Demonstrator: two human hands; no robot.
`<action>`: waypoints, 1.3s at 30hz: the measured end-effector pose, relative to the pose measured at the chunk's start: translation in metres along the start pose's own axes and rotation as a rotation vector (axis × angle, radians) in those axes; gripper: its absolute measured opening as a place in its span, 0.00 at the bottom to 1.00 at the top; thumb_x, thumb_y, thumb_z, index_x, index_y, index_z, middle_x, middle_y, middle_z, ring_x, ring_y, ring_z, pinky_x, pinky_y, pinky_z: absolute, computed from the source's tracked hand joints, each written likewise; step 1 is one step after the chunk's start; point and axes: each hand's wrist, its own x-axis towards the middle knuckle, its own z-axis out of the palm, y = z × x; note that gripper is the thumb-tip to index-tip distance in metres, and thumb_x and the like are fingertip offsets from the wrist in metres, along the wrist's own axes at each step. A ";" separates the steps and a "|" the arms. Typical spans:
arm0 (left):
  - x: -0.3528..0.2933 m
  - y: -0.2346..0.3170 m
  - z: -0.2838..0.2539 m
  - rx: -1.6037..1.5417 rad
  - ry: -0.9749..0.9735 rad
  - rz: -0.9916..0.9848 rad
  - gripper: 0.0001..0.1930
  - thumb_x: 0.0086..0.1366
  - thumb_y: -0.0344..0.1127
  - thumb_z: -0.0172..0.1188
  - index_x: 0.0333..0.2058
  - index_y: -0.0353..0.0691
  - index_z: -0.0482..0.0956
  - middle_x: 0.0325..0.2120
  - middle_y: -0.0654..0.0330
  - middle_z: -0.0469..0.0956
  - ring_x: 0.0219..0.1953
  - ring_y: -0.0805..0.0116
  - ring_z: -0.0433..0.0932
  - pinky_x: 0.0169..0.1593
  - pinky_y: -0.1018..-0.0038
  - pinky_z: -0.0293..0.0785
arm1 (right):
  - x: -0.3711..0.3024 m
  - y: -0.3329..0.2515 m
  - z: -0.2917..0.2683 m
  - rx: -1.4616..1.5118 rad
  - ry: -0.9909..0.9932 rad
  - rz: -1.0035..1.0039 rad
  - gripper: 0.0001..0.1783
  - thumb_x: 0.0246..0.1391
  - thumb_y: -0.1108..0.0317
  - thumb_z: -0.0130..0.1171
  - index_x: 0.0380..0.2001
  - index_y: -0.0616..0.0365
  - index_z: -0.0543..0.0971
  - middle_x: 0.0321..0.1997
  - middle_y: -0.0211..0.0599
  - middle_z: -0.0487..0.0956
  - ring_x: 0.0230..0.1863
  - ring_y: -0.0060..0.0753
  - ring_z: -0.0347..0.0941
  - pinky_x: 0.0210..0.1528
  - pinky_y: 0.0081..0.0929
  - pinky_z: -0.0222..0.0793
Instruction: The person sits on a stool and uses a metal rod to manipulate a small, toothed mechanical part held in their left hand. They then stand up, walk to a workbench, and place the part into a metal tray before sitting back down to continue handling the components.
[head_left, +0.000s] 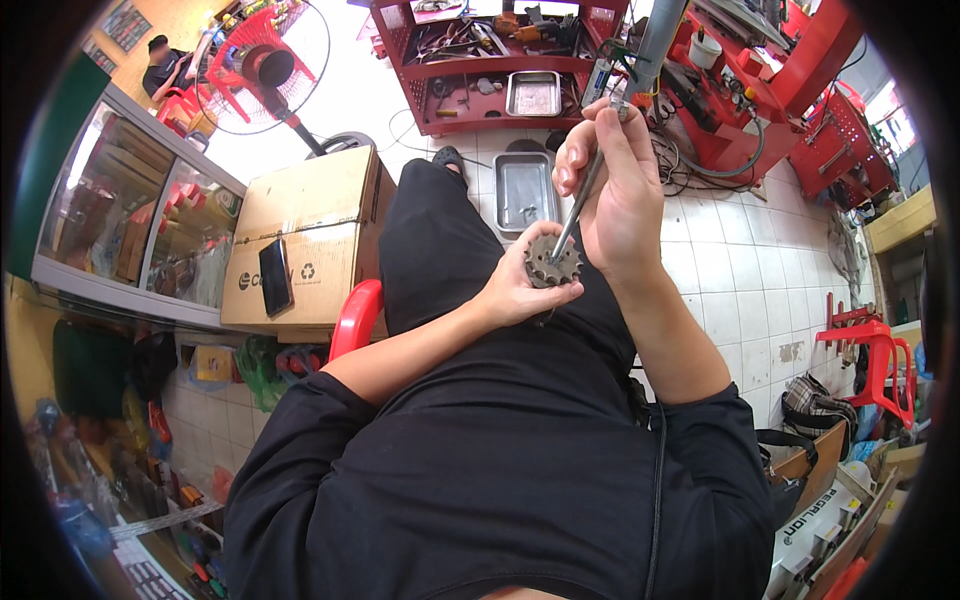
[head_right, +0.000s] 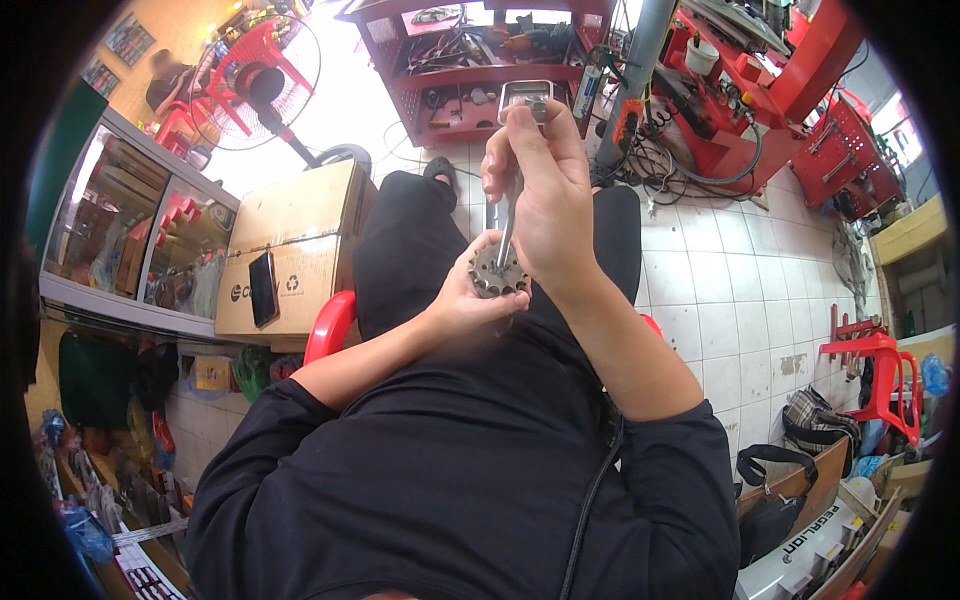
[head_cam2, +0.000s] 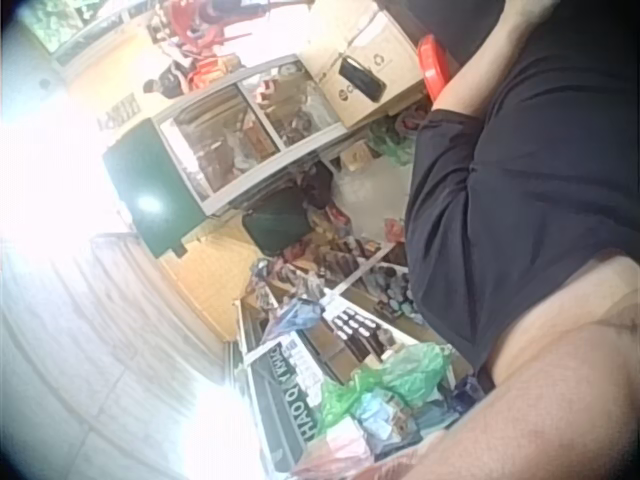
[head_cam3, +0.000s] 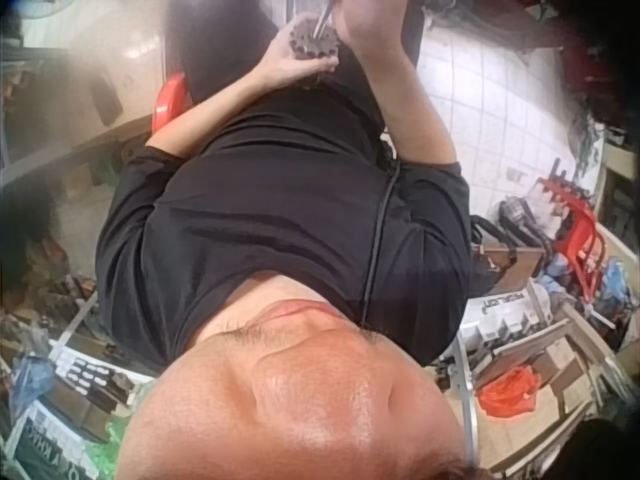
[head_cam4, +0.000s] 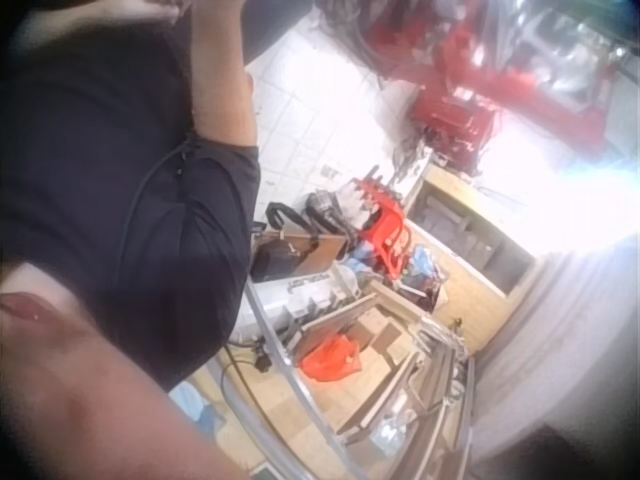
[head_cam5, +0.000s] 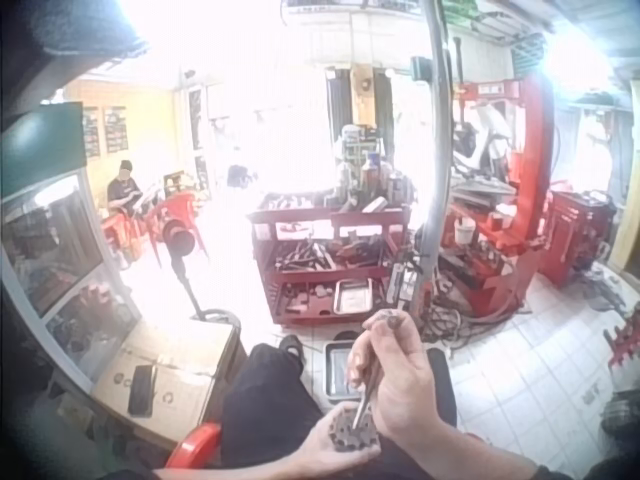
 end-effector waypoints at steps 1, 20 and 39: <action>0.000 0.000 0.000 -0.005 -0.003 -0.002 0.27 0.49 0.30 0.69 0.45 0.39 0.65 0.29 0.67 0.74 0.33 0.82 0.73 0.40 0.81 0.70 | 0.000 0.000 -0.001 -0.006 -0.014 -0.005 0.10 0.63 0.61 0.47 0.37 0.56 0.70 0.21 0.25 0.69 0.22 0.17 0.65 0.24 0.16 0.60; -0.002 0.000 0.002 -0.059 0.010 -0.044 0.28 0.49 0.31 0.70 0.47 0.40 0.64 0.30 0.67 0.73 0.34 0.81 0.72 0.41 0.80 0.69 | 0.001 -0.004 -0.003 0.061 -0.051 0.062 0.11 0.65 0.60 0.42 0.41 0.55 0.67 0.21 0.30 0.70 0.22 0.20 0.65 0.25 0.19 0.61; -0.001 0.000 0.004 -0.074 -0.014 -0.038 0.26 0.50 0.28 0.69 0.46 0.40 0.64 0.30 0.68 0.73 0.34 0.82 0.72 0.40 0.81 0.70 | 0.000 0.001 -0.003 -0.005 0.015 -0.021 0.16 0.65 0.58 0.42 0.44 0.60 0.70 0.23 0.28 0.71 0.22 0.19 0.65 0.24 0.18 0.61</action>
